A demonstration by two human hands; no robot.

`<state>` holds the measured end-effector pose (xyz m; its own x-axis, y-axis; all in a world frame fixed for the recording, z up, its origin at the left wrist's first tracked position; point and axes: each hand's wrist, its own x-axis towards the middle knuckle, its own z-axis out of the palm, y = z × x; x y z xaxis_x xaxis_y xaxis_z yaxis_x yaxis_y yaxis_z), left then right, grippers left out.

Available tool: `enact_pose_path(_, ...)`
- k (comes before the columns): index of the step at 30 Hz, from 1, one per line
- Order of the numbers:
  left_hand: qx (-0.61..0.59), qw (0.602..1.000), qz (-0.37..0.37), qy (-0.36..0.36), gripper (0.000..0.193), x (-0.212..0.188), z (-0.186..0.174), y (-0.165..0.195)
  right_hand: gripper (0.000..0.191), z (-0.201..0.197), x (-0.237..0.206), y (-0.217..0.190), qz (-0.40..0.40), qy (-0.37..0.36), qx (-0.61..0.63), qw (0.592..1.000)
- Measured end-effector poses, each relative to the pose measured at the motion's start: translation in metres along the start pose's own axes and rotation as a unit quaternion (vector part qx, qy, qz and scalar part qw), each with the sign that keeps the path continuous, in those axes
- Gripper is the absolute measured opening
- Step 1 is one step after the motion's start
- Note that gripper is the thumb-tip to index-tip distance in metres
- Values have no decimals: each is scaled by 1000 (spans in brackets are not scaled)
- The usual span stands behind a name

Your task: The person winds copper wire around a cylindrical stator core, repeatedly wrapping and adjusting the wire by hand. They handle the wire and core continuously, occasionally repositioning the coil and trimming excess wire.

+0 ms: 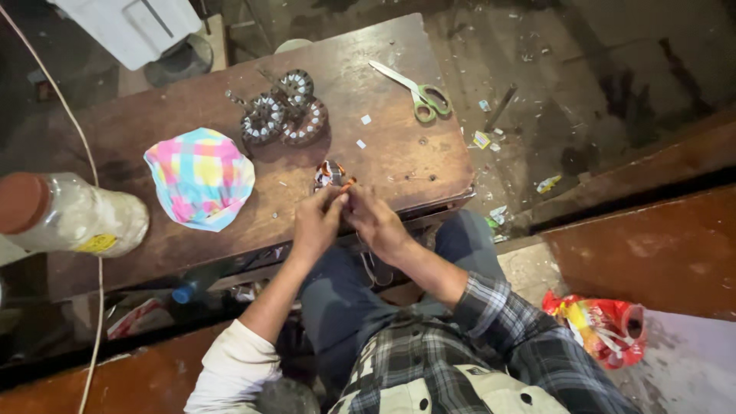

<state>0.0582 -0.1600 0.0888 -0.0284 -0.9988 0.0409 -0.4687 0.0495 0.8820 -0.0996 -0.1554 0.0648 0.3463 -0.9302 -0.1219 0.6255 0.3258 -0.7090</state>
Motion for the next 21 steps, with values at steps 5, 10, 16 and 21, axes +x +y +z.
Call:
enact_pose_path(5,-324,926,-177,-72,19,18,-13,-25,38,5,10,-8,-197,163,-488,835)
enact_pose_path(10,-381,892,-225,-96,17,21,-30,-38,48,5,22,-3,-275,98,-488,823)
enact_pose_path(16,-159,983,-80,-35,21,26,-39,-27,43,6,24,0,-289,48,-516,805)
enact_pose_path(21,141,956,255,36,32,16,-42,-13,42,5,28,-9,-288,22,-542,790)
